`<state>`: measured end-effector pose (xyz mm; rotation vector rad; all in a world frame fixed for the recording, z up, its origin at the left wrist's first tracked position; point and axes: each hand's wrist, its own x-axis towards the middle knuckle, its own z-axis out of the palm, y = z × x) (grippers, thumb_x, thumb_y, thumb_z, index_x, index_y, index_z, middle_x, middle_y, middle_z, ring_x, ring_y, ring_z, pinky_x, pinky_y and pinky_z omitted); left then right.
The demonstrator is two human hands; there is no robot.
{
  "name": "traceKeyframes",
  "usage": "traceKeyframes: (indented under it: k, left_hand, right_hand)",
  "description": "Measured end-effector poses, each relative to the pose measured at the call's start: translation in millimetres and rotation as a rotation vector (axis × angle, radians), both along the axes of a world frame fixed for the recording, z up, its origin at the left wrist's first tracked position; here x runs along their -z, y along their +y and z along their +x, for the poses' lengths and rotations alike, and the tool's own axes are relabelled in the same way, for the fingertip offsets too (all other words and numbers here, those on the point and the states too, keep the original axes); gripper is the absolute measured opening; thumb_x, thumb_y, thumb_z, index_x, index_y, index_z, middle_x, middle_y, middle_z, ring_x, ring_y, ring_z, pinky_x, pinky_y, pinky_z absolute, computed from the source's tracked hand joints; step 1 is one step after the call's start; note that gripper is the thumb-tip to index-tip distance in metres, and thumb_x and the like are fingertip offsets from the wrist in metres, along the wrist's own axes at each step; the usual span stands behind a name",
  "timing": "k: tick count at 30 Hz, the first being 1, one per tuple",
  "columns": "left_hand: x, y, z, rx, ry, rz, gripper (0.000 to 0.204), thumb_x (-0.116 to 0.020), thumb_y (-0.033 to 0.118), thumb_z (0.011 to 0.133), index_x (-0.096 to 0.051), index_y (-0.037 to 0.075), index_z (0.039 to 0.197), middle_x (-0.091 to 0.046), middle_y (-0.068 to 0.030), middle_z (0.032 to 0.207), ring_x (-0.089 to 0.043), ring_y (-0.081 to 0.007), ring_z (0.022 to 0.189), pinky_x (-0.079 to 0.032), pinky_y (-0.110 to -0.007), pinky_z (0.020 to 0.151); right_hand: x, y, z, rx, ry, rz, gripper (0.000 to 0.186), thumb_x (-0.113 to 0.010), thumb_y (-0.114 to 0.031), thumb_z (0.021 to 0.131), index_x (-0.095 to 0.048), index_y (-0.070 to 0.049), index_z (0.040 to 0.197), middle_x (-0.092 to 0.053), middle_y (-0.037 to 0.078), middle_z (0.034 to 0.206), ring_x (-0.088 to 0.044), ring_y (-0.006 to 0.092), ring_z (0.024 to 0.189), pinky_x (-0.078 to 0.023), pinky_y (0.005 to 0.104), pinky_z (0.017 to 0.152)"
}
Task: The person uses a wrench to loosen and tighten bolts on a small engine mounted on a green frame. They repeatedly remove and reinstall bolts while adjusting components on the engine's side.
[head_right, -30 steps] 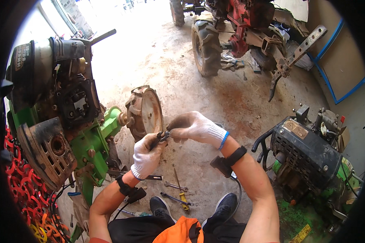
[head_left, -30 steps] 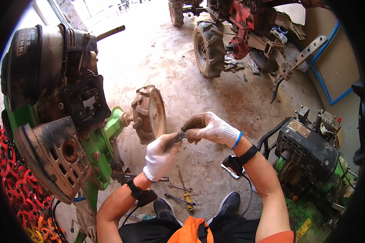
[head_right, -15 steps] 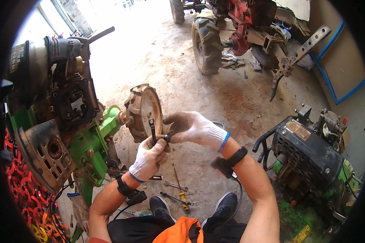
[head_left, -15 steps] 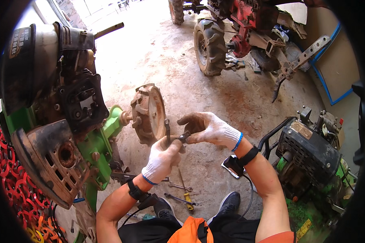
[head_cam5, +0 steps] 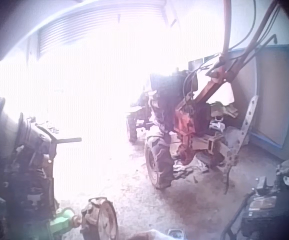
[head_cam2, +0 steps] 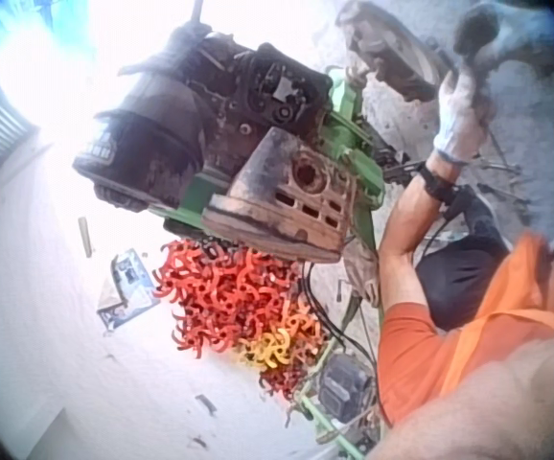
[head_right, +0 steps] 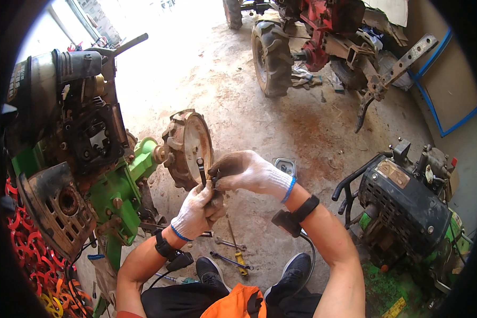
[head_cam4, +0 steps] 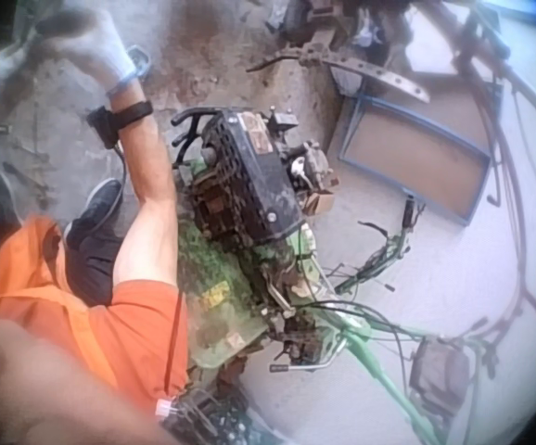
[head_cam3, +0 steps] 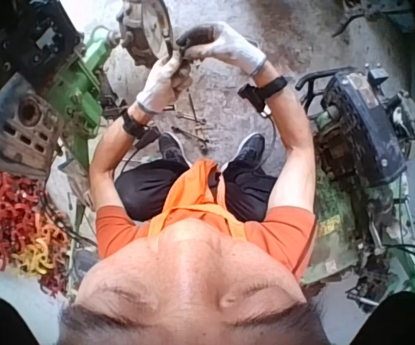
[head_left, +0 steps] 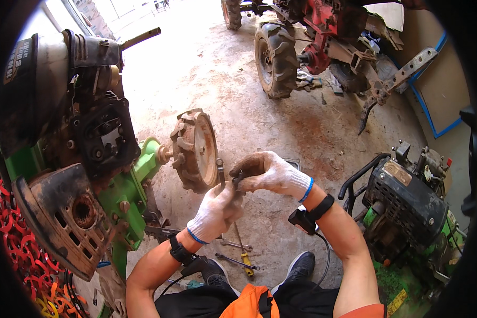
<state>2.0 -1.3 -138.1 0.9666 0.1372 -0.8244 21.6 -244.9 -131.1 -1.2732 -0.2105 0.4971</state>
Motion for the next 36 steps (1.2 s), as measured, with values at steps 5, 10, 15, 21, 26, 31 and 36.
traceKeyframes:
  k: [5, 10, 15, 21, 26, 31, 36]
  left_hand:
    - [1, -3, 0, 0.001, -0.016, 0.037, 0.031, -0.068, 0.041, 0.117, -0.065, 0.011, 0.122, -0.056, 0.0044, 0.082, -0.032, -0.0065, 0.053, -0.033, -0.028, 0.055]
    - [-2, -4, 3, -0.091, -0.156, 0.187, 0.026, -0.071, 0.028, 0.114, -0.070, 0.003, 0.124, -0.069, -0.0034, 0.090, -0.047, -0.0079, 0.058, -0.039, -0.028, 0.053]
    - [-8, 0, 4, -0.115, -0.206, 0.260, 0.025, -0.073, 0.022, 0.111, -0.074, -0.001, 0.123, -0.074, -0.0067, 0.091, -0.055, -0.0086, 0.061, -0.043, -0.027, 0.054]
    - [-10, -1, 5, -0.140, -0.138, 0.251, 0.021, -0.073, 0.020, 0.111, -0.075, 0.000, 0.116, -0.066, -0.0022, 0.083, -0.051, -0.0081, 0.060, -0.039, -0.027, 0.053]
    - [-8, 0, 6, -0.096, -0.090, 0.198, 0.020, -0.074, 0.019, 0.110, -0.075, -0.001, 0.115, -0.061, 0.0004, 0.080, -0.048, -0.0074, 0.060, -0.035, -0.027, 0.053]
    - [-7, -1, 6, -0.083, -0.206, 0.248, 0.020, -0.076, 0.018, 0.109, -0.076, 0.000, 0.118, -0.068, -0.0018, 0.085, -0.053, -0.0077, 0.062, -0.040, -0.026, 0.054]
    - [-8, 0, 6, -0.156, -0.361, 0.385, 0.020, -0.078, 0.015, 0.107, -0.076, 0.000, 0.121, -0.075, -0.0028, 0.093, -0.064, -0.0079, 0.073, -0.049, -0.025, 0.062]
  right_hand:
    - [1, 8, 4, 0.113, -0.067, -0.146, 0.037, -0.088, -0.016, 0.099, -0.079, 0.004, 0.128, -0.083, 0.010, 0.115, -0.075, 0.0146, 0.102, -0.062, 0.0323, 0.093]
    - [-2, 9, 6, 0.166, 0.015, -0.170, 0.032, -0.086, -0.023, 0.104, -0.079, 0.001, 0.124, -0.081, 0.005, 0.100, -0.072, 0.0120, 0.080, -0.060, 0.0296, 0.072]
    - [3, 2, 9, 0.151, 0.050, -0.131, 0.041, -0.066, -0.037, 0.117, -0.077, 0.001, 0.128, -0.081, 0.006, 0.099, -0.074, 0.0125, 0.081, -0.060, 0.0289, 0.071]
    - [8, -19, 11, 0.137, -0.004, -0.191, 0.048, -0.065, -0.040, 0.118, -0.074, 0.003, 0.139, -0.080, 0.007, 0.107, -0.076, 0.0120, 0.087, -0.062, 0.0289, 0.074]
    - [9, -20, 6, 0.061, 0.055, -0.151, 0.043, -0.080, -0.024, 0.109, -0.072, -0.001, 0.145, -0.081, 0.006, 0.112, -0.075, 0.0128, 0.090, -0.062, 0.0299, 0.078]
    - [9, -16, 6, 0.010, 0.001, -0.044, 0.047, -0.084, -0.023, 0.105, -0.072, 0.000, 0.145, -0.082, 0.009, 0.120, -0.075, 0.0147, 0.093, -0.062, 0.0315, 0.082]
    - [6, -15, 6, 0.009, 0.006, -0.050, 0.047, -0.086, -0.026, 0.104, -0.073, 0.003, 0.139, -0.082, 0.010, 0.117, -0.077, 0.0157, 0.095, -0.064, 0.0323, 0.084]
